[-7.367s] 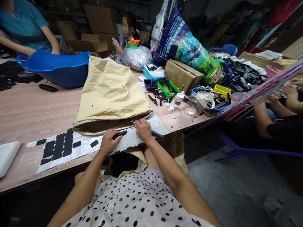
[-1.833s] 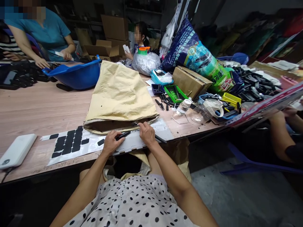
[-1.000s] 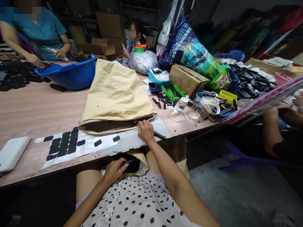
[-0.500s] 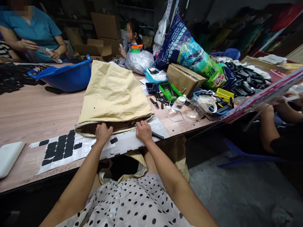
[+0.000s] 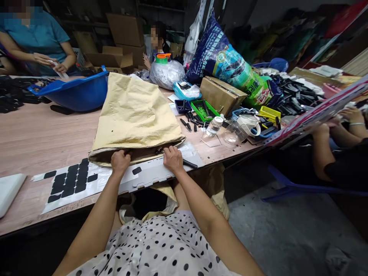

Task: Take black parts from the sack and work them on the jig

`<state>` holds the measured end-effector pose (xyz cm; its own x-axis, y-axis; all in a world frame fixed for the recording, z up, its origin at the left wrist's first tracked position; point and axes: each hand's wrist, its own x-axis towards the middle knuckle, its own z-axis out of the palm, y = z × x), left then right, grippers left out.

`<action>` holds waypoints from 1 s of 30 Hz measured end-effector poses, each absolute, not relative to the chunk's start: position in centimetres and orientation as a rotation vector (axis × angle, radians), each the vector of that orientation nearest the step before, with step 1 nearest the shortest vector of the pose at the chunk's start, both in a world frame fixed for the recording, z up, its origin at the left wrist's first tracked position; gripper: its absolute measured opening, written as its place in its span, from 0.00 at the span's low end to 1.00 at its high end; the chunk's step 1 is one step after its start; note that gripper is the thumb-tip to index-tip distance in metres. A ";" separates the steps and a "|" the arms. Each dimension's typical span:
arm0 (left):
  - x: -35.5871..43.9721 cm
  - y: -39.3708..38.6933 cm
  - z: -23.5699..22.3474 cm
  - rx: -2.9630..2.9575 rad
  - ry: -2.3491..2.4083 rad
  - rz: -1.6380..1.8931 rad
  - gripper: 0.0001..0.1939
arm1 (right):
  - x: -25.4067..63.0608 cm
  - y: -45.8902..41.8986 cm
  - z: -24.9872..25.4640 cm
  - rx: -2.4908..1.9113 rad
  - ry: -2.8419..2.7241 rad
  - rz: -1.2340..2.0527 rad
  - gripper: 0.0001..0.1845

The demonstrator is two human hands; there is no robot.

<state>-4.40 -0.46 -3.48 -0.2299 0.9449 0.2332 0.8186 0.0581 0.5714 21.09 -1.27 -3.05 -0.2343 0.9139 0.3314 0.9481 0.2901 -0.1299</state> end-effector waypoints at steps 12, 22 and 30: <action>-0.5 -6.9 -3.7 2.053 1.842 0.824 0.12 | 21.1 -1.2 -2.9 -1.701 -2.235 -0.131 0.11; 0.0 -5.8 -3.7 2.036 1.800 0.835 0.07 | 21.6 -1.0 -2.9 -1.665 -2.229 -0.083 0.11; 0.1 -5.8 -3.4 2.022 1.809 0.802 0.08 | 20.3 -3.7 -2.2 -1.341 -2.151 0.118 0.16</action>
